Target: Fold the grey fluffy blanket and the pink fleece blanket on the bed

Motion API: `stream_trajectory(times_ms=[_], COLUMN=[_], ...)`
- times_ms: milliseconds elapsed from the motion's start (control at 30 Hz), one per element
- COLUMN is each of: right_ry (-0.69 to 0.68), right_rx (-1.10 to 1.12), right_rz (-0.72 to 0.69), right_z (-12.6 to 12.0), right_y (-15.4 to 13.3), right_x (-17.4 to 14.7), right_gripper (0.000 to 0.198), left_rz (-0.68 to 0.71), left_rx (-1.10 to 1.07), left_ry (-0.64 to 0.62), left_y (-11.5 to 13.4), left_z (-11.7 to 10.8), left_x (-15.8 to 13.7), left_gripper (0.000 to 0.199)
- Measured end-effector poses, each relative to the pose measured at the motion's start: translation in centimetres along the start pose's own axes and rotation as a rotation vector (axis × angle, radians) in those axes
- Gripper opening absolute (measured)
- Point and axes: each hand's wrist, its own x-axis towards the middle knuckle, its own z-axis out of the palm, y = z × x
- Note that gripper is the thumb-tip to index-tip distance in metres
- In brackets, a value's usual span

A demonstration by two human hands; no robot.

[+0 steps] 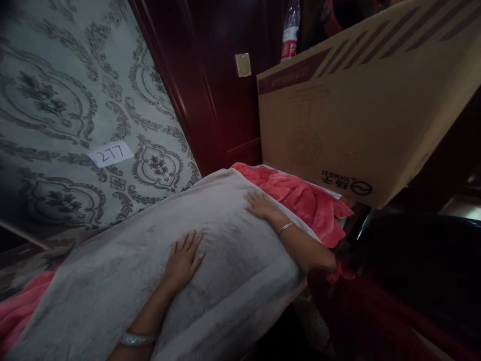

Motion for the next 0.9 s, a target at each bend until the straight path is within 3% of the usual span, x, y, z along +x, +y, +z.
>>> stream_trajectory(times_ms=[100,167,300,367,467,633,833,900], right_ry=[0.036,0.054,0.112,0.134,0.026,-0.058,0.007,0.010], right_rx=[-0.034,-0.052,-0.084,-0.083,-0.041,-0.001,0.017,0.010], right_rz=[0.149,0.192,0.225,0.078,-0.141,0.000,-0.017,-0.005], right_z=[-0.8,-1.1,-0.8,-0.1,1.3,2.5,3.6,3.9], right_y=[4.6,5.1,1.7,-0.6,-2.9,-2.7,-1.7,-1.7], right_x=[0.3,0.1,-0.2,-0.5,-1.3,-2.1,-2.4,-2.5], right_gripper=[0.058,0.056,0.055,0.057,0.063,0.065,0.066,0.067], left_rz=[0.009,0.010,0.009,0.011,0.014,-0.018,-0.192,-0.187], left_rx=[-0.009,-0.012,-0.015,-0.012,-0.006,-0.052,-0.183,-0.218], left_ry=[0.024,0.029,0.038,0.042,0.045,0.004,-0.019,-0.056], left_y=[-0.7,-0.9,-0.6,-0.4,-0.3,0.5,1.3,0.8], left_z=[0.5,0.5,0.4,0.5,0.4,-0.5,-0.9,-0.9], left_x=[-0.3,-0.3,-0.2,-0.3,-0.4,-0.7,-1.7,-2.7], left_gripper=[0.059,0.059,0.059,0.059,0.059,0.060,0.073,0.075])
